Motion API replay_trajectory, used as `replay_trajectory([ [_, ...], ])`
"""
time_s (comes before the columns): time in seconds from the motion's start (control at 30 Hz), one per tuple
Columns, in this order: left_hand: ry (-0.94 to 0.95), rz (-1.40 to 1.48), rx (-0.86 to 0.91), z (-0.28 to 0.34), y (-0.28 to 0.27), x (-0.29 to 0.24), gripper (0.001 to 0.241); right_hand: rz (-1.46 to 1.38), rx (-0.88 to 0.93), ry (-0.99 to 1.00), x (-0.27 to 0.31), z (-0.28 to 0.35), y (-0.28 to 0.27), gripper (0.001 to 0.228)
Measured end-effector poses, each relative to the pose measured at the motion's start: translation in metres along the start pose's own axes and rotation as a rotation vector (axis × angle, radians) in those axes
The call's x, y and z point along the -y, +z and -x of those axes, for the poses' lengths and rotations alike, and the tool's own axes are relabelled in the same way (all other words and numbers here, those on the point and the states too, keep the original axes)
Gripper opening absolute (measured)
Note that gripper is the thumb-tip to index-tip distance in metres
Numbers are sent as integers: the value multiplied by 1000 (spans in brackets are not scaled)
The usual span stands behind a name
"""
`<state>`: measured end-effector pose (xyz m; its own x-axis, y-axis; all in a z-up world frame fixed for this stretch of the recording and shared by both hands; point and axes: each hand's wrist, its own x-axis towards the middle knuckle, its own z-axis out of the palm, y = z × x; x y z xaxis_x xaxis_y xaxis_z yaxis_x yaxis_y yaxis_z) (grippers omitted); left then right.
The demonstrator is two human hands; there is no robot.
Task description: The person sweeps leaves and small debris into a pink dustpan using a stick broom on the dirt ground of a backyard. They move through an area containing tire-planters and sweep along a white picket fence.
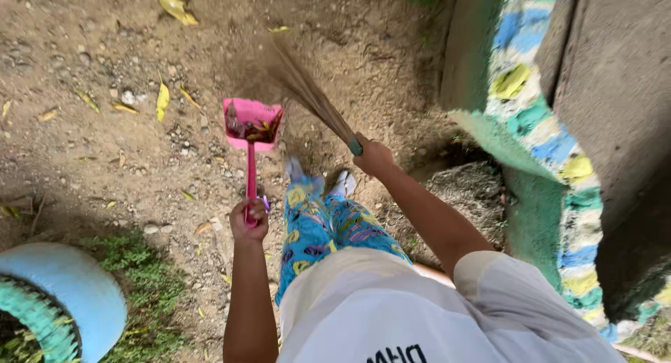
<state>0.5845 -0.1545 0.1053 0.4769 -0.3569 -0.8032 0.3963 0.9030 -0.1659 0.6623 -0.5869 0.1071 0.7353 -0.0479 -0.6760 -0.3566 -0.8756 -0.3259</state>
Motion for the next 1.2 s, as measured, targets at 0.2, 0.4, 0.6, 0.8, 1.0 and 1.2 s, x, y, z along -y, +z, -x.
replay_trajectory([
  [0.2, -52, -58, 132, -108, 136, -4, 15, -156, 98, 161, 43, -35, -164, 90],
  [0.4, -125, -205, 95, -207, 280, -17, 15, -238, 161, 296, 87, -80, -292, 82],
  [0.6, -160, -456, 86, -299, 422, -5, 16, -323, 16, 379, 68, -151, -361, 78],
  [0.8, -203, -614, 144, -363, 562, 47, 11, -237, -275, 394, 3, -224, -445, 85],
  [1.0, -268, -649, 32, -494, 652, 99, 12, -327, -321, 420, -86, -322, -522, 83],
  [1.2, -369, -548, -35, -684, 768, 178, 20, -38, -188, 452, -243, -474, -667, 66],
])
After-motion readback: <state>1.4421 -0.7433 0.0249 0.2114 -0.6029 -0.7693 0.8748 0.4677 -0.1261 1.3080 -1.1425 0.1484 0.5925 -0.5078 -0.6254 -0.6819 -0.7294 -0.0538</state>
